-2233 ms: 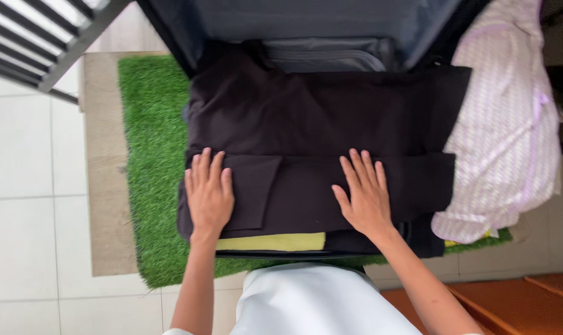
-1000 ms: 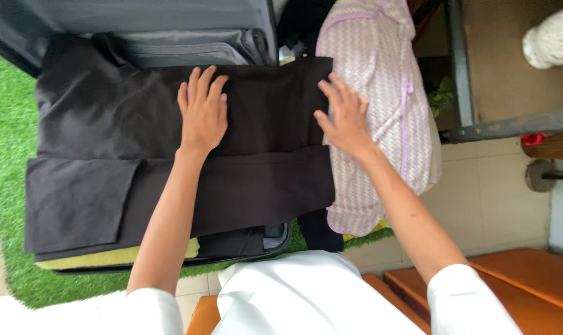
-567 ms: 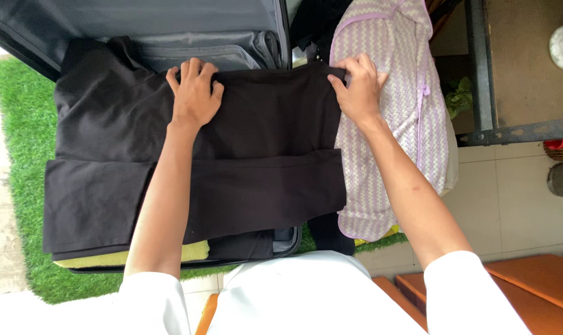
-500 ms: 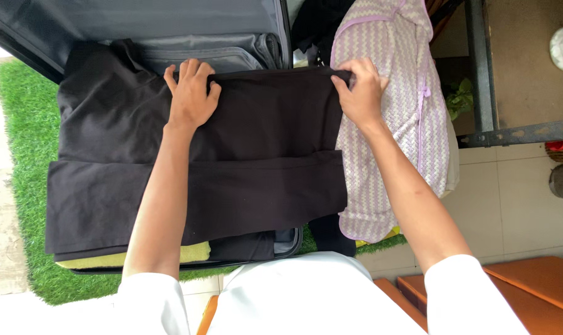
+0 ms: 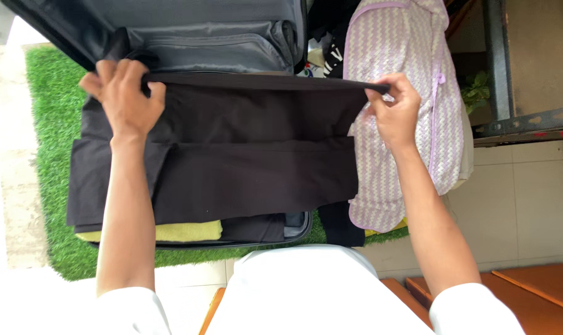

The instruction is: The person folds a black shirt and a patterned towel by hand and places them into a suitcase.

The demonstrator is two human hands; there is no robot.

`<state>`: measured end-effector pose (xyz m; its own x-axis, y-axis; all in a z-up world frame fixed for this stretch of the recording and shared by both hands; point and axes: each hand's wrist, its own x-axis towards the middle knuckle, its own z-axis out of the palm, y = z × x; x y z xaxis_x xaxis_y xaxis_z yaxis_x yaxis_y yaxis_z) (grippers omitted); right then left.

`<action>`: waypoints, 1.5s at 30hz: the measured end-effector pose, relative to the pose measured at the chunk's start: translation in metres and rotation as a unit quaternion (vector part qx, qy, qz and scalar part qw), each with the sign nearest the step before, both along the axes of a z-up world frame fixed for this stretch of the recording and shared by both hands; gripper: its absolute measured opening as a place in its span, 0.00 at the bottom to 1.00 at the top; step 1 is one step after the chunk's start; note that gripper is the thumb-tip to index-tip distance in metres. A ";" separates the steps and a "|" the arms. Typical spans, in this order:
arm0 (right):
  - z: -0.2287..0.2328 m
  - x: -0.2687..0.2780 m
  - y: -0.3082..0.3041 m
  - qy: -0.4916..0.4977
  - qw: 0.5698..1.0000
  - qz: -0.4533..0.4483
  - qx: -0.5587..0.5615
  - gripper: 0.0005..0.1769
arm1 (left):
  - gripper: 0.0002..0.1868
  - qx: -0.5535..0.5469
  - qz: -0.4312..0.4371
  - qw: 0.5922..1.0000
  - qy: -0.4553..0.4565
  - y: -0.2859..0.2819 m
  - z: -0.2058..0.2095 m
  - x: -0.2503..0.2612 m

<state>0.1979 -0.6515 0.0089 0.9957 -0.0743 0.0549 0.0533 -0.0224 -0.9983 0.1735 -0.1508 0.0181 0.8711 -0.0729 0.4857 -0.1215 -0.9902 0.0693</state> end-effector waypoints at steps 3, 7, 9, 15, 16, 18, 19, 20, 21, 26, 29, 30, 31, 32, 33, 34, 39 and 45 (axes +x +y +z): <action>0.003 -0.031 0.001 -0.039 0.994 0.059 0.087 0.12 | 0.06 -0.026 0.025 0.998 -0.045 -0.003 0.013 -0.038; -0.022 -0.087 -0.008 -0.042 0.998 0.044 -0.006 0.13 | 0.08 -0.069 0.026 0.995 -0.061 -0.023 0.008 -0.117; -0.036 -0.110 -0.008 -0.081 0.993 0.067 -0.055 0.14 | 0.08 -0.082 0.042 0.996 -0.019 -0.035 0.003 -0.149; -0.030 -0.146 0.003 -0.050 0.924 0.128 -0.356 0.12 | 0.10 -0.087 0.056 0.990 0.092 -0.062 0.010 -0.182; -0.026 -0.145 0.006 -0.036 0.920 0.120 -0.370 0.10 | 0.08 -0.086 0.048 0.991 0.090 -0.066 0.014 -0.180; -0.017 -0.134 0.009 -0.010 0.911 0.105 -0.400 0.06 | 0.02 -0.085 0.041 0.994 0.060 -0.079 0.020 -0.168; -0.013 -0.124 0.013 -0.051 0.915 0.090 -0.389 0.09 | 0.03 -0.085 0.038 0.995 0.045 -0.086 0.023 -0.161; -0.009 -0.111 0.016 -0.092 0.918 0.076 -0.377 0.13 | 0.03 -0.102 0.025 0.994 0.041 -0.094 0.025 -0.152; -0.006 -0.098 0.018 -0.127 0.910 0.089 -0.385 0.20 | 0.03 -0.121 0.012 0.992 0.039 -0.102 0.024 -0.143; -0.007 -0.020 0.033 -0.026 0.851 0.272 -0.447 0.33 | 0.13 -0.216 -0.064 0.972 0.063 -0.146 0.008 -0.111; -0.013 0.001 0.025 0.079 0.777 0.352 -0.516 0.26 | 0.15 -0.175 -0.048 0.981 0.062 -0.153 -0.002 -0.106; -0.015 0.006 0.017 0.097 0.749 0.370 -0.542 0.24 | 0.15 -0.185 -0.042 0.980 0.064 -0.151 -0.004 -0.108; -0.016 0.007 0.005 0.136 0.810 0.373 -0.431 0.23 | 0.14 -0.195 -0.037 0.978 0.068 -0.149 -0.006 -0.111; -0.015 0.009 -0.009 0.173 0.858 0.369 -0.313 0.21 | 0.13 -0.200 -0.032 0.976 0.077 -0.149 -0.008 -0.111; -0.015 0.011 -0.018 0.205 0.891 0.360 -0.189 0.20 | 0.13 -0.204 -0.025 0.975 0.083 -0.148 -0.010 -0.111; -0.016 0.007 -0.023 0.204 0.904 0.347 -0.146 0.18 | 0.12 -0.208 -0.019 0.974 0.090 -0.148 -0.012 -0.111; -0.020 -0.021 -0.029 0.177 0.956 0.183 -0.145 0.15 | 0.12 -0.187 -0.010 0.979 0.084 -0.151 -0.016 -0.109; -0.015 -0.039 -0.030 0.031 0.934 0.042 -0.354 0.13 | 0.09 -0.223 -0.026 0.973 0.060 -0.152 -0.011 -0.110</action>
<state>0.1585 -0.6817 -0.0060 0.9993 0.0363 0.0030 0.0268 -0.6763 -0.7361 0.0633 -0.3023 0.0073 0.9241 0.0764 0.3744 -0.1352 -0.8511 0.5073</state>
